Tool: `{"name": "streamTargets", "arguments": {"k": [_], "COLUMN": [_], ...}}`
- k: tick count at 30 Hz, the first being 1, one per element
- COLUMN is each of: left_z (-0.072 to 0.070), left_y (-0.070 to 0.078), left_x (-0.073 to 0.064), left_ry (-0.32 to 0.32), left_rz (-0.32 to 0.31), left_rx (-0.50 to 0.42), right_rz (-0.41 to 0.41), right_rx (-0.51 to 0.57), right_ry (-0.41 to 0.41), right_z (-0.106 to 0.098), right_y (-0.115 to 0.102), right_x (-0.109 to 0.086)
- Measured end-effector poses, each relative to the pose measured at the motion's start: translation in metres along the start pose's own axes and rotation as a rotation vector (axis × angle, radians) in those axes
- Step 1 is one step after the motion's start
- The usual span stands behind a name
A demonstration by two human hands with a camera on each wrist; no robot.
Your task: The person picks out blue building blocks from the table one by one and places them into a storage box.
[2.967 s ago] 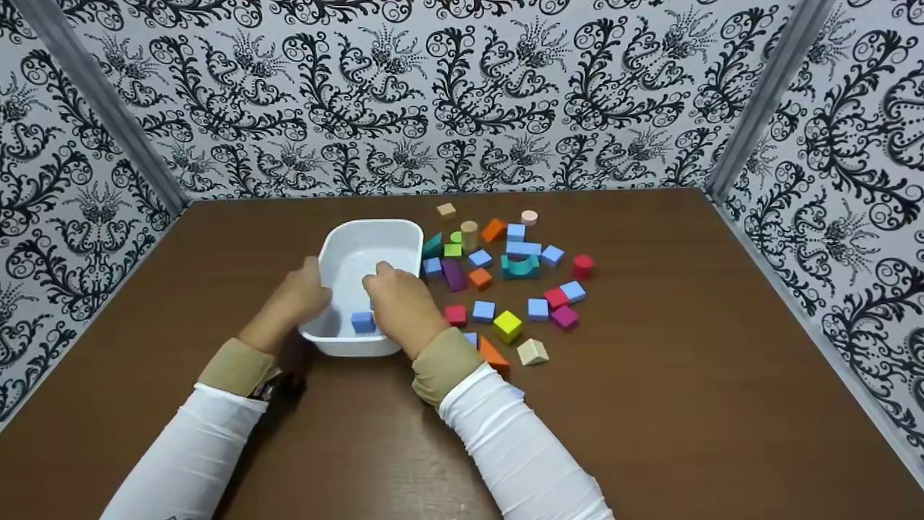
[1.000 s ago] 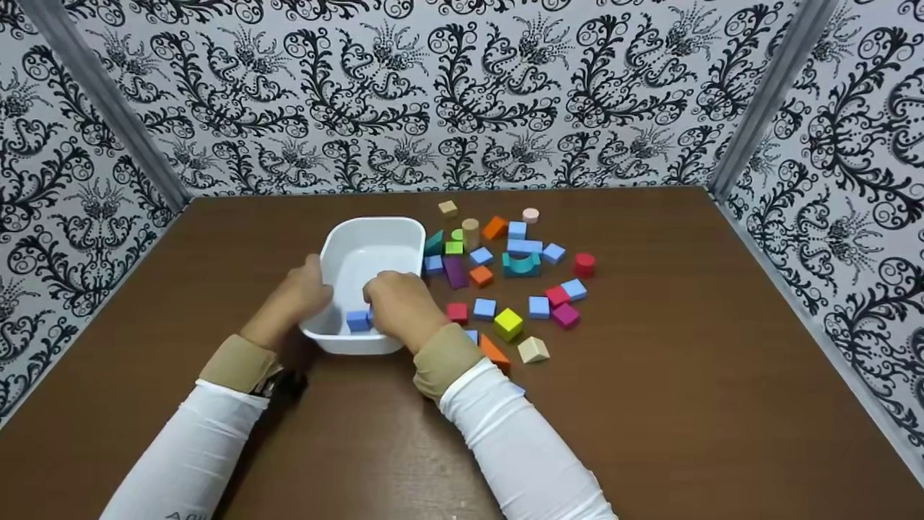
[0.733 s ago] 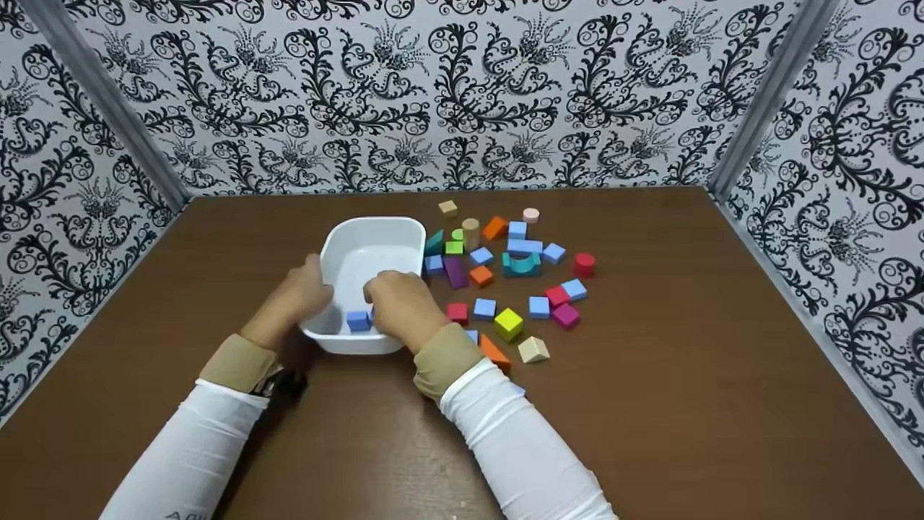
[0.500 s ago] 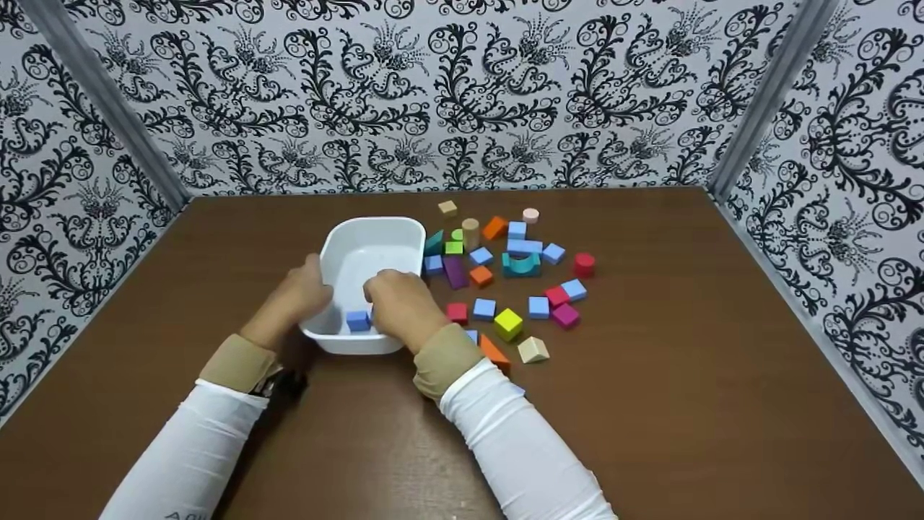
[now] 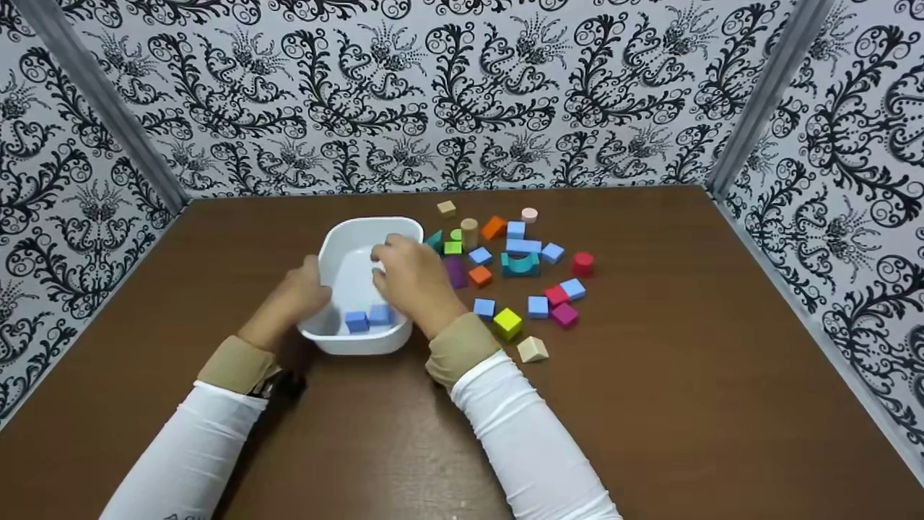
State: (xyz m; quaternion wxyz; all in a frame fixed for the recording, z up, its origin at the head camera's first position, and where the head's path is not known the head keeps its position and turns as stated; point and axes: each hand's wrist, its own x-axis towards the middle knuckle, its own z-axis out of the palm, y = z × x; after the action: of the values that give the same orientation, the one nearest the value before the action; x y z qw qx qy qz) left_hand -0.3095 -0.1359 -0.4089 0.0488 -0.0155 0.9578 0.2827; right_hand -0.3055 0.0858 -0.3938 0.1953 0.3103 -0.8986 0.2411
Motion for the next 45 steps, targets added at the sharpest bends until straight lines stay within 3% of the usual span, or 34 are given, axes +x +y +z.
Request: {"name": "streamTargets", "arguments": {"k": [4, 7, 14, 18, 22, 29, 45], "left_z": [-0.002, -0.003, -0.003, -0.003, -0.003, -0.003, -0.003], "left_y": [0.000, -0.001, -0.001, 0.000, 0.001, -0.002, -0.002], "left_x": [0.001, 0.001, 0.003, 0.003, 0.003, 0.001, 0.001], "left_ry": [-0.018, -0.018, -0.030, -0.028, -0.020, 0.007, 0.016], "left_rz": [-0.026, -0.040, -0.068, -0.072, -0.065, -0.040, -0.046], "left_rx": [0.001, 0.008, 0.014, 0.015, 0.014, -0.001, 0.006], "right_rz": [0.139, 0.248, 0.372, 0.373, 0.328, 0.207, 0.226], "right_rx": [0.025, 0.022, -0.039, -0.077, -0.112, -0.130, -0.086], "right_ry": [0.047, 0.019, -0.260, -0.358, -0.398, -0.396, -0.392], "right_z": [-0.015, -0.023, -0.019, -0.011, -0.007, -0.002, 0.004], "right_y": [0.018, 0.031, 0.045, 0.048, 0.051, 0.058, 0.058], "right_x": [0.001, 0.000, -0.003, 0.002, 0.008, 0.013, 0.012]}}
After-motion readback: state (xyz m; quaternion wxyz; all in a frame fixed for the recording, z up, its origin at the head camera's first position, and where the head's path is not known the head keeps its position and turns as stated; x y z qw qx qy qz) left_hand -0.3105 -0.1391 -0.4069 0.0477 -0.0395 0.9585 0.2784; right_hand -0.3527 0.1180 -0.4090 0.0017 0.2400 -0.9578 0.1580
